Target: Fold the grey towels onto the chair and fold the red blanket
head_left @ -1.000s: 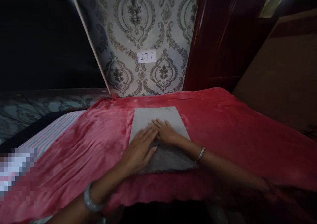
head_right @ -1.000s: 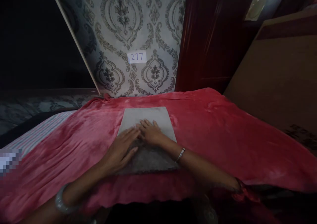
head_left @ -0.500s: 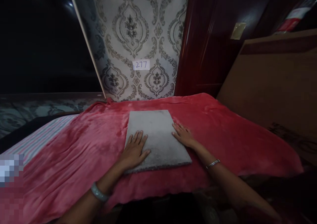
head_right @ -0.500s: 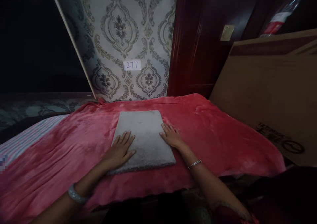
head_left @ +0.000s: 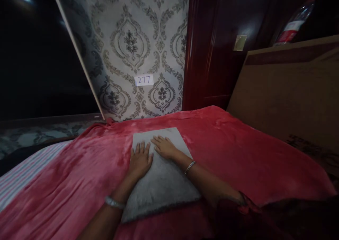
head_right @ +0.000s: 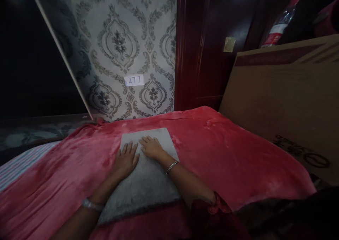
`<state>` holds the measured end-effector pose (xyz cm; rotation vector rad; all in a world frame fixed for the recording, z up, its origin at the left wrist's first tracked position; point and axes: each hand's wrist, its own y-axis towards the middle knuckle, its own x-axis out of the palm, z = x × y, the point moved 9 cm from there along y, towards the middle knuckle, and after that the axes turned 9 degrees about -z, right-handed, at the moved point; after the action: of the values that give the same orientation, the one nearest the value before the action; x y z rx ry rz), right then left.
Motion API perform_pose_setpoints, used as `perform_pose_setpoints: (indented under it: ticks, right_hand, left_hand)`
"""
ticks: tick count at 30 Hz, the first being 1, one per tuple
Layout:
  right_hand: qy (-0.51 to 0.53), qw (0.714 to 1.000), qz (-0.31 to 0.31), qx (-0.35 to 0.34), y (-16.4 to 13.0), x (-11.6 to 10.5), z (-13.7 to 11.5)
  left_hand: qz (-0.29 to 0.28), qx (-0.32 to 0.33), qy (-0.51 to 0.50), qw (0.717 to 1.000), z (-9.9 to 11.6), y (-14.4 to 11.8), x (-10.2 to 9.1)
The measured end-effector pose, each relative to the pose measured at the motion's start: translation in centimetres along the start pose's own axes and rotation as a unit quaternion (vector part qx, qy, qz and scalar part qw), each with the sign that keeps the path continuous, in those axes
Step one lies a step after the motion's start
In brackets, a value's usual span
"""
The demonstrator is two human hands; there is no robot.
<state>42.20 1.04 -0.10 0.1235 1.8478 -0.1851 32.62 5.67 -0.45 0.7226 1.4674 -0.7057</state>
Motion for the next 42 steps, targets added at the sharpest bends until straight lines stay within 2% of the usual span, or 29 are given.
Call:
perform_pose_setpoints:
  ticks: [3, 7, 9, 12, 14, 16, 18, 20, 22, 24, 27, 29, 32, 34, 36, 37, 40, 42]
  right_hand:
    - [0.012, 0.998, -0.001, 0.066, 0.5, -0.1, 5.3]
    - [0.033, 0.984, -0.009, 0.175, -0.4, -0.5, 13.0]
    - [0.040, 0.978, -0.015, 0.205, -0.8, -0.6, 15.2]
    - [0.046, 0.974, -0.016, 0.220, -1.0, -1.1, 16.0]
    - [0.049, 0.971, -0.012, 0.235, -1.4, -1.4, 15.1]
    - [0.038, 0.973, 0.007, 0.229, -2.2, -1.4, 12.6]
    - [0.011, 0.986, 0.029, 0.164, -3.4, -0.8, 8.0]
    - [-0.010, 0.998, 0.022, 0.055, -5.3, 0.9, 2.7]
    - [-0.012, 1.000, 0.001, 0.007, -7.8, 2.8, -0.1]
    - [-0.002, 0.999, -0.016, 0.040, -10.3, 3.9, 0.7]
    - [0.030, 0.988, -0.030, 0.151, -13.8, 4.8, 6.1]
    - [0.040, 0.979, -0.018, 0.201, -15.7, 5.1, 9.6]
    - [0.037, 0.967, 0.053, 0.246, -17.8, 4.6, 12.3]
    - [0.037, 0.962, 0.118, 0.242, -18.6, 3.5, 11.5]
    - [0.034, 0.968, 0.152, 0.198, -18.4, 2.3, 8.7]
    - [0.030, 0.974, 0.149, 0.168, -17.9, 1.9, 6.8]
    - [0.017, 0.992, 0.095, 0.076, -15.8, 2.0, 0.1]
    - [0.012, 0.998, 0.057, 0.018, -14.5, 2.9, -4.0]
  left_hand:
    - [-0.010, 0.001, 0.008, 1.000, 0.0, -0.2, 1.5]
    - [-0.020, 0.002, 0.002, 1.000, -0.3, -0.1, 1.7]
    - [-0.018, 0.003, 0.003, 1.000, -0.4, 0.0, 1.7]
    - [-0.012, 0.005, 0.009, 1.000, -0.4, 0.2, 1.7]
    - [-0.008, 0.008, 0.010, 1.000, -0.3, 0.2, 1.7]
    - [-0.003, 0.011, 0.010, 1.000, -0.2, 0.2, 1.7]
    - [0.003, 0.017, 0.009, 1.000, 0.0, 0.2, 1.6]
    - [0.011, 0.025, 0.006, 1.000, 0.1, 0.2, 1.4]
    - [0.015, 0.029, -0.001, 0.999, 0.1, 0.2, 1.3]
    - [0.014, 0.029, -0.007, 0.999, 0.1, 0.2, 1.2]
    - [0.001, 0.024, -0.012, 1.000, 0.1, 0.1, 1.3]
    - [-0.006, 0.022, -0.017, 1.000, 0.1, 0.1, 1.4]
    - [-0.010, 0.028, -0.036, 0.999, 0.1, 0.2, 1.2]
    - [-0.010, 0.032, -0.056, 0.998, 0.1, 0.2, 0.7]
    - [-0.009, 0.030, -0.076, 0.997, -0.1, -0.3, -0.1]
    - [-0.007, 0.031, -0.081, 0.996, -0.1, -0.9, -0.6]
    - [-0.002, 0.068, -0.074, 0.995, 0.4, -4.2, -1.3]
    - [0.003, 0.101, -0.057, 0.993, 1.0, -7.3, -0.7]
